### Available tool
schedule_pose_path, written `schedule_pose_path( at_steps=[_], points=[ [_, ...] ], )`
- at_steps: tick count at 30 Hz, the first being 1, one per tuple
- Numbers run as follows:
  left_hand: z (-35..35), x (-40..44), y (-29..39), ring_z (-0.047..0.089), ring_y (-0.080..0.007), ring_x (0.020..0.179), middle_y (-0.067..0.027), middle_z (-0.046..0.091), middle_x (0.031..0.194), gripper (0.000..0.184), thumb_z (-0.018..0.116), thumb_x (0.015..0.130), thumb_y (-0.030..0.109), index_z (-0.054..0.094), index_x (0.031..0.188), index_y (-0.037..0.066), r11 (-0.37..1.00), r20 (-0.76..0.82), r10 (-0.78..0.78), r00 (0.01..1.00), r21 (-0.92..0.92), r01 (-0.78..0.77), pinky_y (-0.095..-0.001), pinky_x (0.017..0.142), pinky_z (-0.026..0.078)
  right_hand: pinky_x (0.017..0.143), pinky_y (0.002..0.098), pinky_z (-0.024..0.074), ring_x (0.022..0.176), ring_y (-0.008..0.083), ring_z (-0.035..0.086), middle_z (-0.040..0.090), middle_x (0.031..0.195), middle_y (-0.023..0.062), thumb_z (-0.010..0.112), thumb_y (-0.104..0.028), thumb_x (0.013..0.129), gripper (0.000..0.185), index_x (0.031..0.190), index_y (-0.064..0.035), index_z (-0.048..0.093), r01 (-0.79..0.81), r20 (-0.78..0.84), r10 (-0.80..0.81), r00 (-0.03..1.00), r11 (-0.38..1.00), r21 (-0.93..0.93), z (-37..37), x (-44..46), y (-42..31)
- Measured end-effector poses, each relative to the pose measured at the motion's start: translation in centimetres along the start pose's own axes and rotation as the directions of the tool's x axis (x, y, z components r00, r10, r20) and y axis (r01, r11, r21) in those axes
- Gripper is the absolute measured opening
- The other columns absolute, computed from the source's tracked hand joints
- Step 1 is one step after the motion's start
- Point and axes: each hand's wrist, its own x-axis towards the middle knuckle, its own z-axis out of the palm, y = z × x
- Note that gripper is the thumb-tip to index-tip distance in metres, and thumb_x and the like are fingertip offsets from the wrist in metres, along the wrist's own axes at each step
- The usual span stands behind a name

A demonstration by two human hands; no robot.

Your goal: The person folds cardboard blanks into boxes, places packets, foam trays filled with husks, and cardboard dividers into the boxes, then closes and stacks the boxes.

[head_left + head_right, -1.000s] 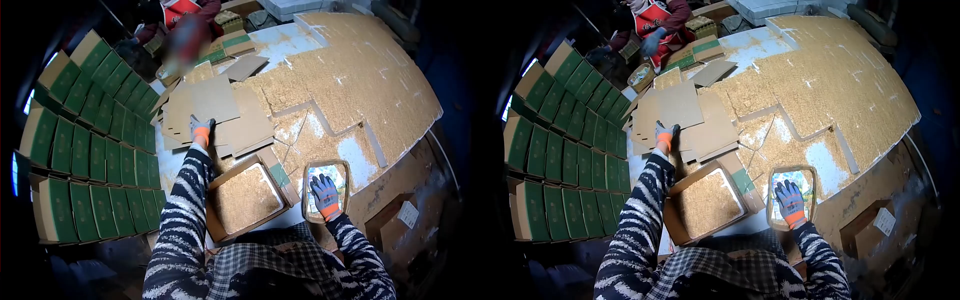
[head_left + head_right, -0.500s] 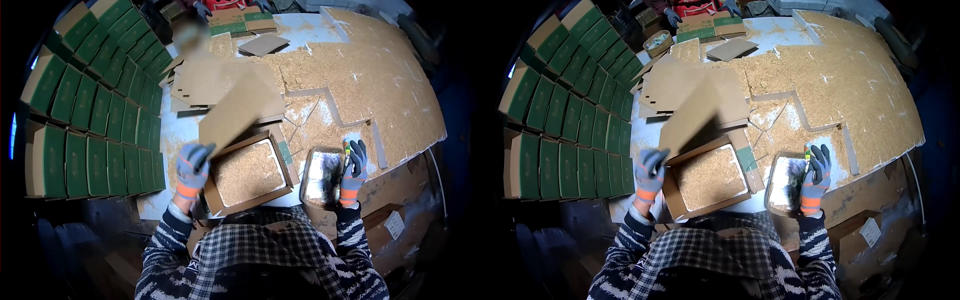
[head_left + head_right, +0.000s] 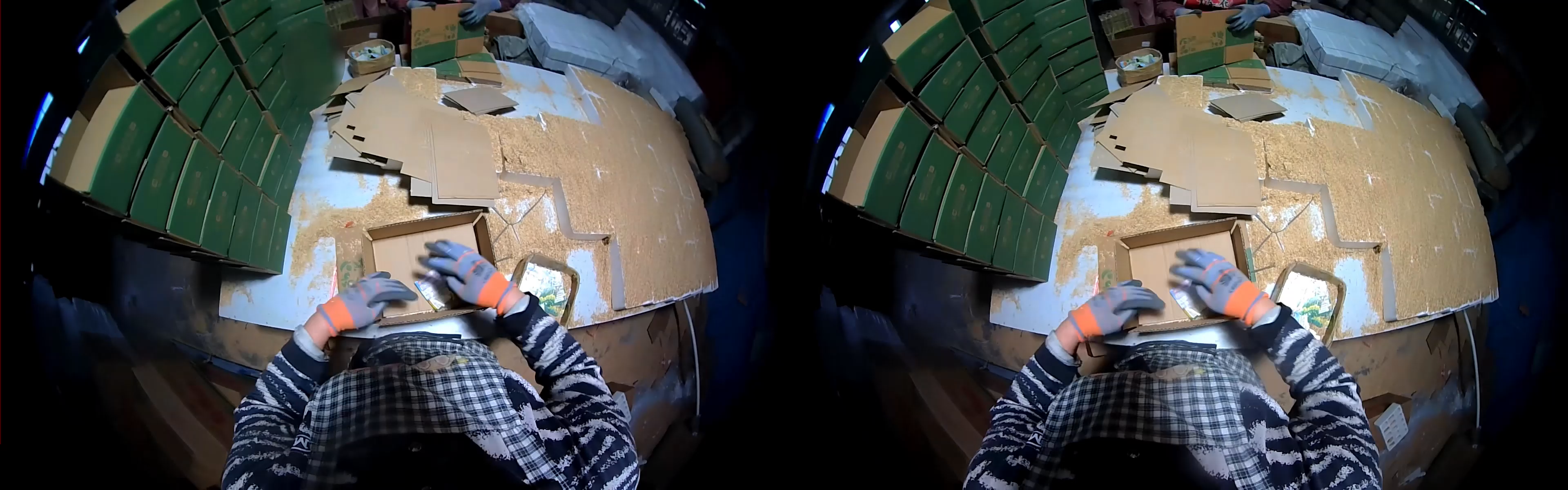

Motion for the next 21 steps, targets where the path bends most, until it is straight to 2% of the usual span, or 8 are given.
schedule_pose_path(
  at_steps=[1,4,5,7,9,11,18,21],
  points=[
    [-1.0,-0.8,0.4,0.059,-0.02,0.117,-0.0099,0.063,0.124,0.049,0.044,0.084,-0.006,0.058,0.128,0.008,0.878,-0.16,-0.162,0.974,-0.474,0.068,-0.0331,0.104,0.042,0.112,0.0412,0.0333,0.131,0.0378,0.043,0.047,0.141,0.0175,0.053,0.003,0.077,0.06,0.134,-0.0125,0.053,-0.085,-0.215,0.099,0.972,0.994,0.074,-1.5,-0.5,-0.3],
    [0.4,-3.1,-3.6,0.053,-0.0202,0.124,-0.0125,0.055,0.136,0.046,0.048,0.089,-0.005,0.051,0.135,0.0,0.573,-0.39,-0.637,0.665,-0.816,0.07,-0.0323,0.105,0.041,0.115,0.0375,0.0278,0.138,0.0329,0.037,0.041,0.147,0.0187,0.055,0.005,0.077,0.071,0.144,-0.0036,0.036,-0.199,-0.427,0.341,0.838,0.918,0.343,-2.9,-3.2,5.8],
    [3.1,-3.2,-6.6,0.05,-0.0216,0.128,-0.0133,0.051,0.14,0.048,0.05,0.09,-0.003,0.047,0.138,0.0,0.345,-0.349,-0.704,0.619,-0.929,-0.132,-0.0331,0.105,0.04,0.116,0.0346,0.0257,0.141,0.0298,0.034,0.038,0.15,0.0194,0.061,0.001,0.078,0.082,0.151,0.0001,0.024,-0.285,-0.416,0.54,0.732,0.797,0.532,-2.2,-4.1,8.6],
    [6.8,-1.8,-8.2,0.044,-0.0212,0.132,-0.0135,0.043,0.146,0.074,0.069,0.089,0.015,0.028,0.15,0.006,0.222,-0.025,-0.73,0.683,-0.954,0.202,-0.0316,0.105,0.039,0.114,0.0338,0.0286,0.139,0.0294,0.036,0.037,0.15,0.0202,0.075,-0.019,0.079,0.09,0.15,0.0013,0.025,-0.467,0.003,0.657,0.754,0.533,0.706,3.7,-6.6,16.5],
    [10.4,0.8,-8.9,0.047,-0.0239,0.128,-0.0139,0.047,0.143,0.096,0.076,0.083,0.036,0.017,0.153,0.005,0.351,-0.067,-0.647,0.759,-0.91,0.219,-0.0318,0.104,0.04,0.111,0.0342,0.0328,0.137,0.0296,0.039,0.04,0.148,0.022,0.081,-0.038,0.075,0.101,0.15,0.0019,0.026,-0.696,0.164,0.748,0.643,0.481,0.534,6.8,-5.8,16.1],
    [12.2,3.1,-6.6,0.052,-0.0229,0.12,-0.0164,0.054,0.135,0.086,0.076,0.083,0.037,0.033,0.146,0.0,0.454,-0.203,-0.843,0.499,-0.766,0.455,-0.0336,0.099,0.044,0.108,0.0387,0.0361,0.131,0.035,0.043,0.045,0.14,0.025,0.08,-0.05,0.072,0.1,0.144,0.002,0.035,-0.594,0.077,0.659,0.748,0.613,0.521,7.2,-4.3,12.7],
    [15.8,0.3,-14.1,0.056,-0.0207,0.116,-0.0168,0.058,0.129,0.06,0.062,0.094,0.037,0.045,0.139,0.0,0.385,-0.363,-0.805,0.47,-0.922,-0.054,-0.0317,0.097,0.044,0.101,0.0346,0.0443,0.12,0.0241,0.052,0.05,0.137,0.017,0.084,-0.021,0.074,0.095,0.149,0.0007,0.029,-0.321,-0.25,0.64,0.727,0.638,0.7,6.5,-2.0,6.1],
    [8.1,-2.2,-8.6,0.051,-0.0231,0.123,-0.0153,0.053,0.135,0.049,0.042,0.104,0.031,0.04,0.144,0.004,-0.487,0.002,-0.74,0.673,-0.692,-0.533,-0.0363,0.107,0.04,0.102,0.0357,0.0441,0.123,0.0246,0.052,0.049,0.14,0.0143,0.077,-0.013,0.075,0.086,0.148,-0.0023,0.033,-0.085,-0.269,0.587,0.764,0.504,0.859,2.1,1.8,3.6]
  ],
)
